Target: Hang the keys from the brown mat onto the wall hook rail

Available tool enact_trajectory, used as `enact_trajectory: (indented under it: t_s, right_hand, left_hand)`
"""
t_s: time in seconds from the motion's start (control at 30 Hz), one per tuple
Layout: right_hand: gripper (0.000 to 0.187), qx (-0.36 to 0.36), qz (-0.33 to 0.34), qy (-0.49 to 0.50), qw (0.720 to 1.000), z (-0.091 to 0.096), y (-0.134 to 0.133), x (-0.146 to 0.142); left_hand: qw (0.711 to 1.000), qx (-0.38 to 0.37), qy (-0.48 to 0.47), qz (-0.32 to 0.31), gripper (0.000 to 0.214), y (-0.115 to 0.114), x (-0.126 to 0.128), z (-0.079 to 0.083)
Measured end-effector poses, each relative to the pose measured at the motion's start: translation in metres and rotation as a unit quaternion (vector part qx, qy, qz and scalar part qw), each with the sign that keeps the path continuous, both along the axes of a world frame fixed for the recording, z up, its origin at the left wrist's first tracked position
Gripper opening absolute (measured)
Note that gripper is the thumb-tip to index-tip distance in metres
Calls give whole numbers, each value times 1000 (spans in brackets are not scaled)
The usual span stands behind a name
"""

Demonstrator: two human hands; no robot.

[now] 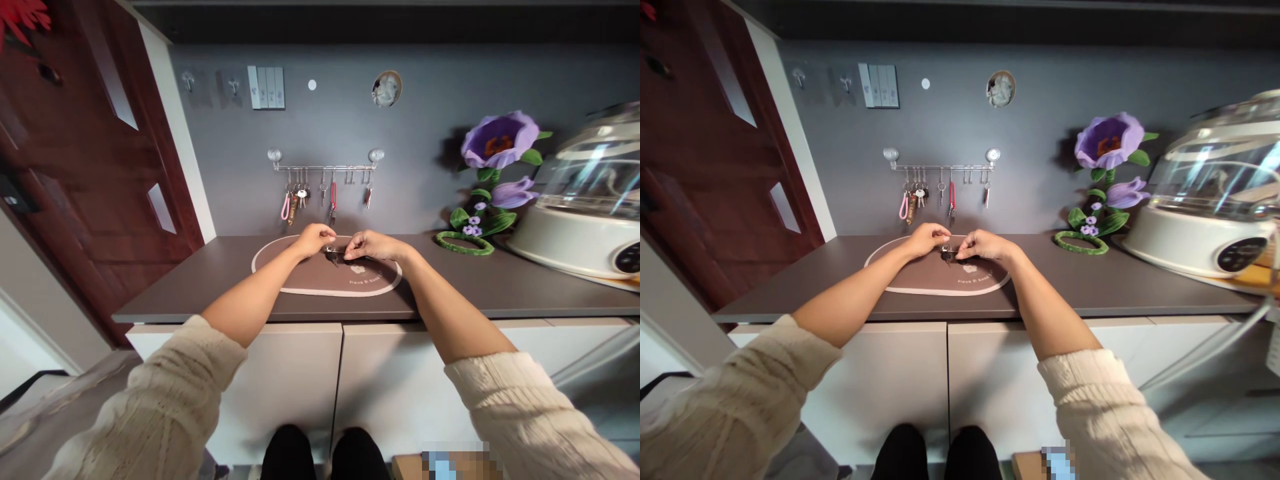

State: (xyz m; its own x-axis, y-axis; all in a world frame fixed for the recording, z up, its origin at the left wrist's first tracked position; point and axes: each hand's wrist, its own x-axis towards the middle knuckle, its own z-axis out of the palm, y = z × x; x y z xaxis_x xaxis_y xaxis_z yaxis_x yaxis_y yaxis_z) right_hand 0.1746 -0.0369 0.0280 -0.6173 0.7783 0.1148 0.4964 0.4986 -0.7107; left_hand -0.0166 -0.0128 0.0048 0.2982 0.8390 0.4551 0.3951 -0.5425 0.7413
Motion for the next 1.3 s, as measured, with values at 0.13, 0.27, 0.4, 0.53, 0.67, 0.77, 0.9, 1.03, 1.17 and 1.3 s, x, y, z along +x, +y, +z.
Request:
enact_trajectory:
  t_s: [0.13,0.27,0.4,0.53,0.67,0.77,0.9,1.03,1.17,1.3]
  right_hand:
    - [24,-3,2,-5,1000,-3,3,0]
    - [20,-19,-4,16,1000,-4,3,0]
    - [19,-33,-8,38,999,-4,1,-1]
    - [21,-35,-17,63,997,-3,1,-2]
    - [24,-8,-27,89,996,-1,2,-3]
    - [24,9,-46,121,992,-1,1,-5]
    - [22,-5,-61,189,980,-2,0,-10]
    - [24,-15,-75,222,972,-2,0,-14]
    - [30,-24,-67,239,968,-3,3,-15]
    - [33,5,-72,260,963,-2,3,-16]
  left_hand:
    - [1000,-10,-8,-2,14,-1,1,0]
    - [1000,-7,-22,-18,13,-3,2,2]
    - [1000,1,-17,-21,13,-5,4,3]
    - [999,17,-11,-27,13,-6,4,2]
    - [997,13,-27,-65,16,-7,4,1]
    - [996,13,-31,-84,19,-9,6,3]
    - [995,37,-21,-87,21,-13,8,7]
    - [995,50,-24,-82,19,-14,9,8]
    - [994,28,-69,-75,20,-12,10,7]
    - [987,-11,-141,-70,22,-9,11,7]
